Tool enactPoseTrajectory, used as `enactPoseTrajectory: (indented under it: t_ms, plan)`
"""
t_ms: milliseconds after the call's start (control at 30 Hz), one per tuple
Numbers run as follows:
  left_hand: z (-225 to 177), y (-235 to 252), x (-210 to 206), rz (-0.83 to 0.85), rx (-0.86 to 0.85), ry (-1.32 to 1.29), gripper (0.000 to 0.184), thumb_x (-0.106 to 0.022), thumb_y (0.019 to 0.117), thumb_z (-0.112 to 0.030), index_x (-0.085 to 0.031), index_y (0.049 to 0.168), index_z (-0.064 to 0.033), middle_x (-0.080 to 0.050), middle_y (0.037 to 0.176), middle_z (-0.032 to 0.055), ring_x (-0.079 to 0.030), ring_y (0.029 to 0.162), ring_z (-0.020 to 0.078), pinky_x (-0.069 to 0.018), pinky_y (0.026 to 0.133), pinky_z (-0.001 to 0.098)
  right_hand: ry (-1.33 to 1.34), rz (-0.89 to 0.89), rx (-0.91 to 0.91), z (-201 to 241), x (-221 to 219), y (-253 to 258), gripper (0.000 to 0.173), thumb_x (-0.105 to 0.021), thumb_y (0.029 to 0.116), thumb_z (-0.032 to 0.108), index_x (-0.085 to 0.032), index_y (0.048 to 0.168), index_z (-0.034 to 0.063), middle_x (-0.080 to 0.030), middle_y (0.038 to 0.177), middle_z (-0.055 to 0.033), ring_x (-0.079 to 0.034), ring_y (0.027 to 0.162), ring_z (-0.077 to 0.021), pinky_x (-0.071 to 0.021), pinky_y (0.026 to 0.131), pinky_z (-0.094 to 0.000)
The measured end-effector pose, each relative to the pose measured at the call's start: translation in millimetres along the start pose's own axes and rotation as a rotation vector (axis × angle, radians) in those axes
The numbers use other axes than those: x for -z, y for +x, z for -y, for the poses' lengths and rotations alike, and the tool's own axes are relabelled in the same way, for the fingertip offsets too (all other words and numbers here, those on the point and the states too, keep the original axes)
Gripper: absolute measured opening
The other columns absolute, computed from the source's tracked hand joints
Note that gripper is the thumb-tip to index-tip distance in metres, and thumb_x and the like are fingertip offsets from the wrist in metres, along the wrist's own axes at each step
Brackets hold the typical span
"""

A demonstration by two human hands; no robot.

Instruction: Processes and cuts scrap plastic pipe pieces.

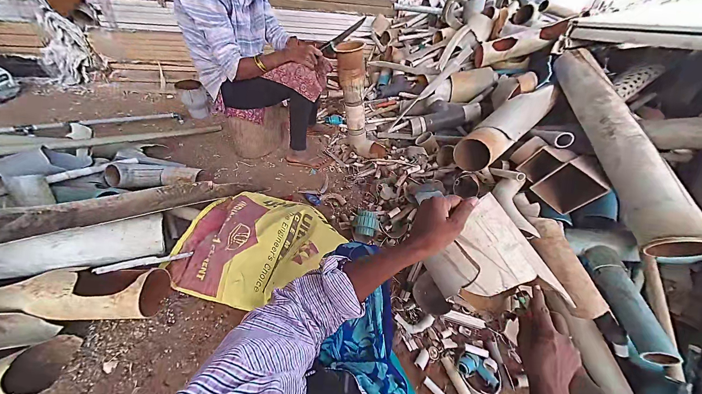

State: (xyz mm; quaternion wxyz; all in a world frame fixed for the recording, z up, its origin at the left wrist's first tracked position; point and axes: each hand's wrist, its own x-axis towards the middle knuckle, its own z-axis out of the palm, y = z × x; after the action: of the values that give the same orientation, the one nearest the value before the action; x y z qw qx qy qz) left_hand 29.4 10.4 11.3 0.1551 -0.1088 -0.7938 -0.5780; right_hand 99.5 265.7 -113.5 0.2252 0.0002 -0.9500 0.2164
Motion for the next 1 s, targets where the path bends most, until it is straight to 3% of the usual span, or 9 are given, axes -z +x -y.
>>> enactPoseTrajectory:
  t_ms: [100,233,367,533,667,733,800,900,1000]
  plan:
    - [-1.7,4.8,2.6,-0.040,0.016,-0.018,0.042,-0.053,0.1080,-0.021,-0.057,0.072,-0.0010,-0.043,0.058,0.0033,-0.042,0.053,0.0154,-0.0395,0.055,0.0362,-0.020,0.064,0.152,10.5,-20.9,-9.2,0.043,-0.057,0.1012,0.008,-0.058,0.144,0.0024,-0.064,0.114,-0.0401,-0.065,0.084,-0.0633,-0.0462,0.063,-0.0756]
    - [-0.2,9.1,7.6,-0.037,0.090,-0.019,0.040,-0.053,0.1073,-0.020,-0.057,0.072,-0.0016,-0.043,0.060,0.0010,-0.043,0.056,0.0139,-0.0412,0.059,0.0355,-0.053,0.156,0.416,-2.6,-39.4,-27.1,0.044,-0.058,0.0947,0.007,-0.065,0.138,0.0061,-0.067,0.093,-0.0312,-0.066,0.057,-0.0479,-0.0508,0.047,-0.0631]
    - [-2.9,7.2,11.0,0.042,0.082,0.062,0.039,-0.054,0.1077,-0.022,-0.063,0.077,0.0007,-0.048,0.063,0.0041,-0.047,0.059,0.0168,-0.0430,0.062,0.0387,-0.152,0.131,0.257,-25.7,-19.4,-24.6,0.045,-0.056,0.0987,0.002,-0.059,0.144,0.0048,-0.065,0.099,-0.0379,-0.065,0.068,-0.0576,-0.0484,0.054,-0.0699]
    - [-8.3,4.3,2.7,0.065,0.067,0.118,0.040,-0.054,0.1076,-0.022,-0.060,0.075,0.0015,-0.048,0.064,0.0065,-0.049,0.062,0.0196,-0.0440,0.065,0.0407,-0.076,0.211,0.344,-16.0,-31.1,-53.0,0.045,-0.058,0.0964,0.004,-0.061,0.141,0.0027,-0.067,0.096,-0.0342,-0.066,0.062,-0.0519,-0.0509,0.050,-0.0657]
    - [-5.6,7.0,1.6,0.020,0.013,0.077,0.038,-0.054,0.1070,-0.019,-0.062,0.076,0.0019,-0.049,0.062,0.0045,-0.047,0.058,0.0160,-0.0433,0.061,0.0379,0.001,0.279,0.140,-22.0,-27.9,-53.4,0.047,-0.051,0.1041,0.008,-0.048,0.150,-0.0012,-0.062,0.109,-0.0422,-0.064,0.081,-0.0636,-0.0476,0.065,-0.0756]
    - [-5.5,5.4,-0.3,0.008,0.018,0.074,0.038,-0.054,0.1068,-0.018,-0.063,0.076,0.0016,-0.048,0.061,0.0040,-0.047,0.058,0.0157,-0.0435,0.060,0.0382,0.024,0.317,0.207,-25.1,-33.2,-65.0,0.045,-0.053,0.1015,0.005,-0.052,0.146,-0.0031,-0.063,0.109,-0.0416,-0.065,0.080,-0.0625,-0.0499,0.063,-0.0738]
    - [-5.6,5.4,-1.8,0.013,0.049,0.097,0.040,-0.054,0.1070,-0.019,-0.059,0.072,-0.0008,-0.044,0.060,0.0017,-0.044,0.056,0.0143,-0.0416,0.060,0.0366,0.016,0.230,0.256,-31.4,-41.4,-66.8,0.045,-0.057,0.0972,0.003,-0.058,0.142,-0.0023,-0.065,0.101,-0.0383,-0.067,0.070,-0.0575,-0.0506,0.055,-0.0700]
    - [-6.8,5.4,-2.7,0.050,0.063,0.117,0.040,-0.054,0.1073,-0.024,-0.062,0.076,0.0002,-0.049,0.063,0.0042,-0.049,0.060,0.0169,-0.0445,0.063,0.0393,-0.023,0.248,0.168,-35.1,-38.6,-59.7,0.043,-0.053,0.1011,0.006,-0.055,0.143,-0.0055,-0.065,0.114,-0.0376,-0.068,0.086,-0.0588,-0.0521,0.069,-0.0721]
    - [-8.4,7.2,-3.9,0.087,0.058,0.130,0.041,-0.052,0.1078,-0.025,-0.064,0.080,0.0021,-0.055,0.067,0.0073,-0.053,0.065,0.0195,-0.0461,0.069,0.0415,-0.047,0.290,0.266,-35.0,-42.0,-66.4,0.039,-0.055,0.0997,0.009,-0.062,0.136,-0.0057,-0.069,0.111,-0.0332,-0.071,0.087,-0.0533,-0.0564,0.071,-0.0664]
